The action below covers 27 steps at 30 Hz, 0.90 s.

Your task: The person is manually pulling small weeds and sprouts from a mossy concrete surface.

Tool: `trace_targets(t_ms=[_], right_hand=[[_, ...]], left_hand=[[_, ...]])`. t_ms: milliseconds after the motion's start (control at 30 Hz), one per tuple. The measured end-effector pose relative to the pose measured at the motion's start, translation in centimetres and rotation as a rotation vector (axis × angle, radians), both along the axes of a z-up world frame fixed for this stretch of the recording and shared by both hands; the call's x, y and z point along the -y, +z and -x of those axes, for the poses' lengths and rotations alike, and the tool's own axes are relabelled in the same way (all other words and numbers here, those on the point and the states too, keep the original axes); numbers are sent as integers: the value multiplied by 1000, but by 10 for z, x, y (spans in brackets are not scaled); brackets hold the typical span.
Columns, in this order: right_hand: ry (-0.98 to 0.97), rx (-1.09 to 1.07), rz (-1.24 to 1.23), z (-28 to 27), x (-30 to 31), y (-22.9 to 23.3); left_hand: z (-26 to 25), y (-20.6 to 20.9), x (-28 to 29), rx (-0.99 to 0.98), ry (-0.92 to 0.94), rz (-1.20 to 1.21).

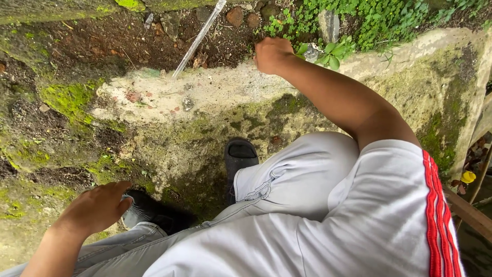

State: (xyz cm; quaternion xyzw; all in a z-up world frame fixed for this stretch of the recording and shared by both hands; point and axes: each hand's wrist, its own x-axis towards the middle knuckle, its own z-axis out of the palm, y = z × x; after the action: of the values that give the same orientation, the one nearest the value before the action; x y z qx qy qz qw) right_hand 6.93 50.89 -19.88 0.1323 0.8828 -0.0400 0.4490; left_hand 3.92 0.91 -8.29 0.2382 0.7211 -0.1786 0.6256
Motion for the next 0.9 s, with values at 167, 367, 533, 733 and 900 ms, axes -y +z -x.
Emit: trace_targets(t_ms=[167, 367, 533, 733, 900], right_hand=[[8, -34, 48, -3, -16, -21], [121, -8, 31, -7, -19, -25], [42, 41, 38, -3, -18, -15], [-49, -12, 78, -4, -33, -18], [-162, -66, 121, -1, -39, -7]], left_hand=[[-2, 1, 2, 11, 3, 8], [0, 14, -11, 19, 30, 36], [-2, 13, -9, 17, -9, 34], [0, 12, -9, 34, 28, 43], [0, 5, -5, 13, -1, 52]])
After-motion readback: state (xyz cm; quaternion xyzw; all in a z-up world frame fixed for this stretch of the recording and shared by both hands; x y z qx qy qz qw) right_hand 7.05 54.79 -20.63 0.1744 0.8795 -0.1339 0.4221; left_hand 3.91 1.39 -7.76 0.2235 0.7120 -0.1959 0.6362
